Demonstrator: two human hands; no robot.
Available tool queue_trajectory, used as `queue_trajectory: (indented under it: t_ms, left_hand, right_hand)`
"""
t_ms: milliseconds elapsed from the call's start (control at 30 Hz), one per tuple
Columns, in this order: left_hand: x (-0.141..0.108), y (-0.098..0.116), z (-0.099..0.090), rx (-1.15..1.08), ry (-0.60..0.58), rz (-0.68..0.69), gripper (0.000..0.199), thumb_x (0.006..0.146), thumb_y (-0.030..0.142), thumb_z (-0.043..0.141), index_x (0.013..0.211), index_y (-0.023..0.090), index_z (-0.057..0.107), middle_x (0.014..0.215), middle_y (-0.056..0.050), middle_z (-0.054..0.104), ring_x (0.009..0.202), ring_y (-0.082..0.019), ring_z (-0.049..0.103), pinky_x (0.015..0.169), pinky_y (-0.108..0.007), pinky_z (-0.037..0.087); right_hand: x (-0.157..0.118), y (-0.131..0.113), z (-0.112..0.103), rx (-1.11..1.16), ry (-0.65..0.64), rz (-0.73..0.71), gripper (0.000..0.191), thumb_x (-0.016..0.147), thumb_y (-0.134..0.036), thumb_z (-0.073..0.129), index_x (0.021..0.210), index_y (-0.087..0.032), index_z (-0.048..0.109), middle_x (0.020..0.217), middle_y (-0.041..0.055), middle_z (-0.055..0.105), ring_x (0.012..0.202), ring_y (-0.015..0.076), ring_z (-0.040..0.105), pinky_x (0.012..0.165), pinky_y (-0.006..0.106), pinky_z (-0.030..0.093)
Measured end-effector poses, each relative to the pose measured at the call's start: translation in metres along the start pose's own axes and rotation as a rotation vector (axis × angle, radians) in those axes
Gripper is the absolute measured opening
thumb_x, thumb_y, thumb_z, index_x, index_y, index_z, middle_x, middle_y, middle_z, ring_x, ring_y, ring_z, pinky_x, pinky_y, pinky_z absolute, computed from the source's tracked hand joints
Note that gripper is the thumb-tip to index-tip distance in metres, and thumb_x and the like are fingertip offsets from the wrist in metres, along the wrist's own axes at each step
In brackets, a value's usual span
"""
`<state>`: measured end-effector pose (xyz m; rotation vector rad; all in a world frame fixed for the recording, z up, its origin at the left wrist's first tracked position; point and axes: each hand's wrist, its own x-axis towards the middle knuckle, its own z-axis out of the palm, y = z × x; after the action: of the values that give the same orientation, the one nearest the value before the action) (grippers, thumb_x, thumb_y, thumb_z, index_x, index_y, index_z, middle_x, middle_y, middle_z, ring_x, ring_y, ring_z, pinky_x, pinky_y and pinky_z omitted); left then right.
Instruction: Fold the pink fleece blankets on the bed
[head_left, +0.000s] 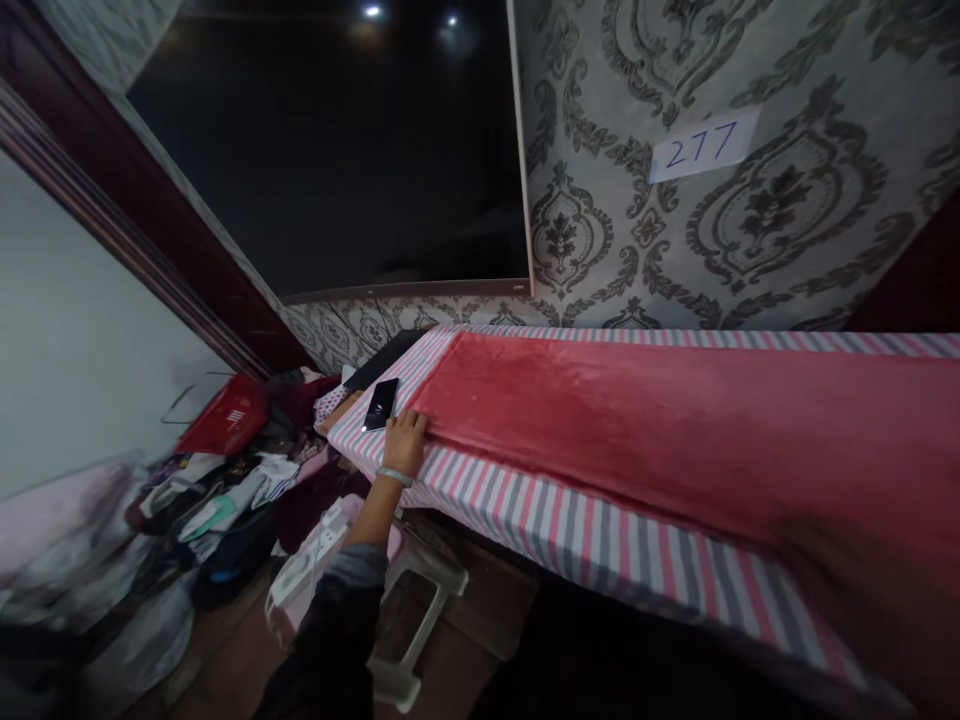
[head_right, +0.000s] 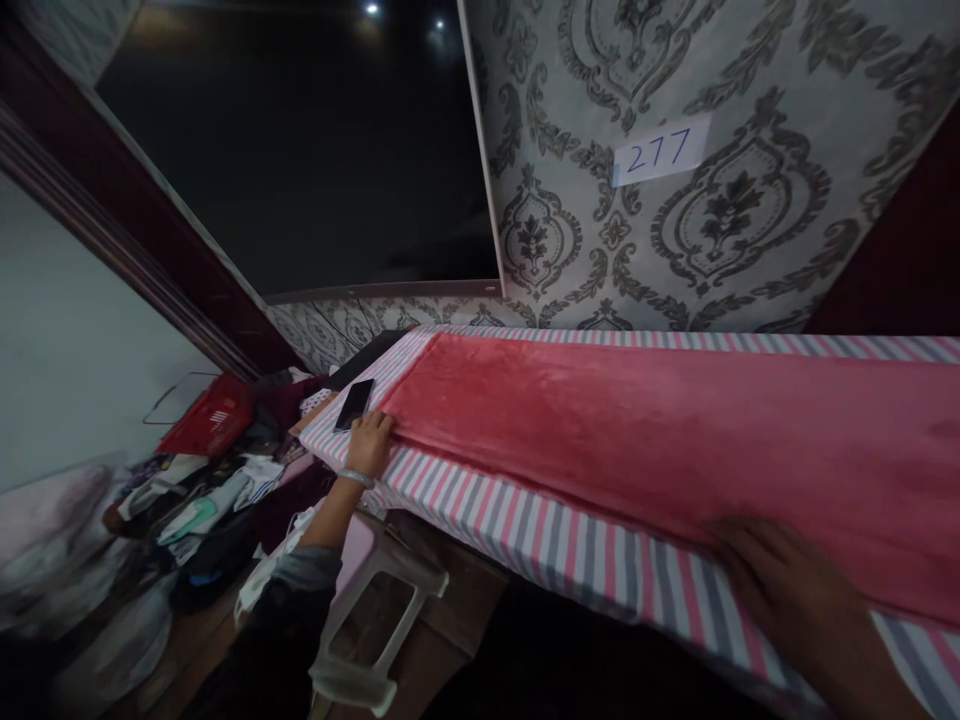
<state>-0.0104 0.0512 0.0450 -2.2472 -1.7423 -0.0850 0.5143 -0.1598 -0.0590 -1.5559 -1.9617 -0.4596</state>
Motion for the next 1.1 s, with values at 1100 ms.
queue_trajectory:
  t_ms: [1100]
  left_hand:
    - [0.035, 0.019, -0.013, -0.073, 0.038, -0.012, 0.048, 0.096, 0.031, 0.04, 0.142, 0.02, 0.052, 0.152, -0.013, 0.046, 0.143, -0.028, 0.036, 0.114, -0.044, 0.034]
  right_hand:
    - [0.027, -0.008, 0.004, -0.022, 0.039, 0.017, 0.051, 0.102, -0.041, 0.029, 0.119, -0.018, 0.071, 0.126, 0.0132, 0.066, 0.118, 0.0304, 0.06, 0.099, 0.049, 0.05]
